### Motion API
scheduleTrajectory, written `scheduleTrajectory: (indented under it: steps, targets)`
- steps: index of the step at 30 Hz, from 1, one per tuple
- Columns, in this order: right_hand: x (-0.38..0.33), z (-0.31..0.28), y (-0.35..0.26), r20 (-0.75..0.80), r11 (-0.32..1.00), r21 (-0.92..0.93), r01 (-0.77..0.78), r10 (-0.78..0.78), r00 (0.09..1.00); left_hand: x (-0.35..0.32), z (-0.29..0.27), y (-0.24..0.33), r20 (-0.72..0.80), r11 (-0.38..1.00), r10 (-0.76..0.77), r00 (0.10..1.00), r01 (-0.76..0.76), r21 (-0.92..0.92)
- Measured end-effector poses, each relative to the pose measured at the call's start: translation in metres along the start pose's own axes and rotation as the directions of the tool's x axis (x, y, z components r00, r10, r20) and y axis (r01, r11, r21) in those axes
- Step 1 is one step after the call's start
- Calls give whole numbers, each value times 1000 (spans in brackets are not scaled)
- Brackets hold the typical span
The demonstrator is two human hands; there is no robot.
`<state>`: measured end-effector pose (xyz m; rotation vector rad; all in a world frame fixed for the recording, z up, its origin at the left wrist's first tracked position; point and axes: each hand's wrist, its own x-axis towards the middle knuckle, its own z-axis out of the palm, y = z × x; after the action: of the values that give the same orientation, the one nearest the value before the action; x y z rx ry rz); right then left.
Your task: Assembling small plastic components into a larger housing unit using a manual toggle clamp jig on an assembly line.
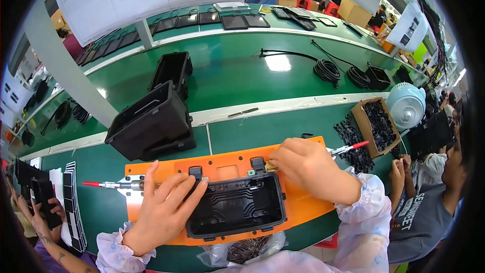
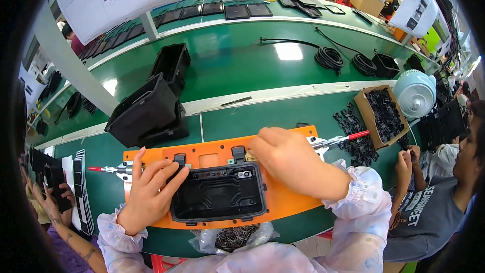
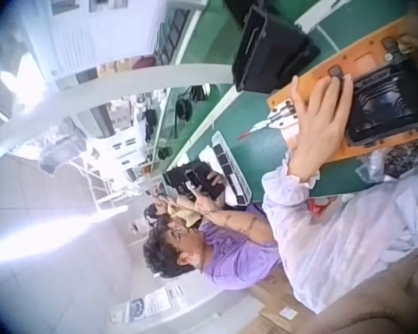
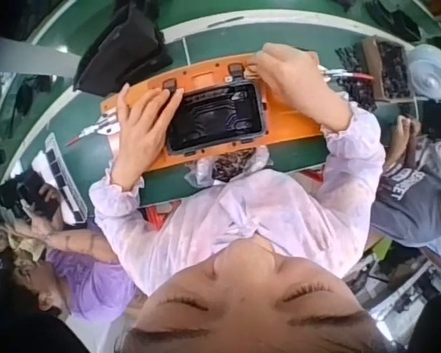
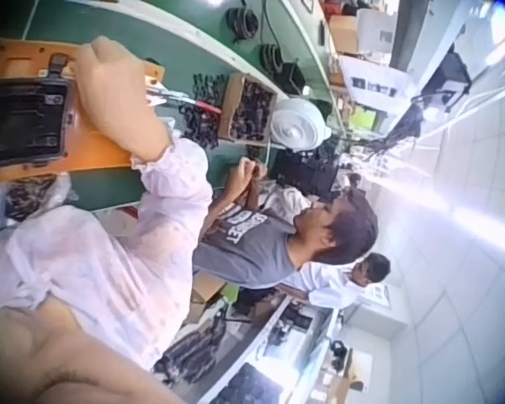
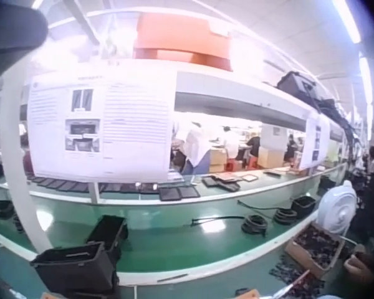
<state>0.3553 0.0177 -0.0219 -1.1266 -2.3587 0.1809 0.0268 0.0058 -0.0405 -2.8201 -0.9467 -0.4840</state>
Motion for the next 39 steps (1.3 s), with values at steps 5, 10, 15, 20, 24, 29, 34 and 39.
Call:
scheduleTrajectory:
  steps: [5, 10, 15, 20, 24, 29, 34, 39]
  targets:
    - [-9, 1, -23, 144, 923, -375, 91, -39, 989, -2, 1, 3, 24, 998, -50, 998, 51, -31]
    - [-12, 4, -35, 155, 860, -498, 116, -44, 987, -4, 4, 2, 8, 997, -54, 999, 54, -53]
    - [-15, 9, -34, 76, 870, -486, 83, -52, 996, -4, 4, 3, -6, 993, -81, 997, 80, -87]
    - [-15, 11, -33, 50, 892, -449, 52, -33, 998, -4, 2, 0, -5, 995, -54, 999, 53, -81]
    - [-26, -2, -24, -21, 974, -225, 2, -7, 1000, 2, -1, 0, -4, 997, -40, 999, 39, -68]
    - [-66, -36, 8, -512, 837, -310, -451, 253, 821, 38, -5, 3, -16, 982, 29, 999, -31, -185]
    - [-155, -26, 119, -657, 696, 225, -681, 625, 422, 82, 35, 20, -99, 890, 211, 972, -233, -392]
    - [-151, -9, 135, -257, 105, 920, 378, 890, 378, 81, 48, 19, -113, 857, 156, 981, -192, -478]
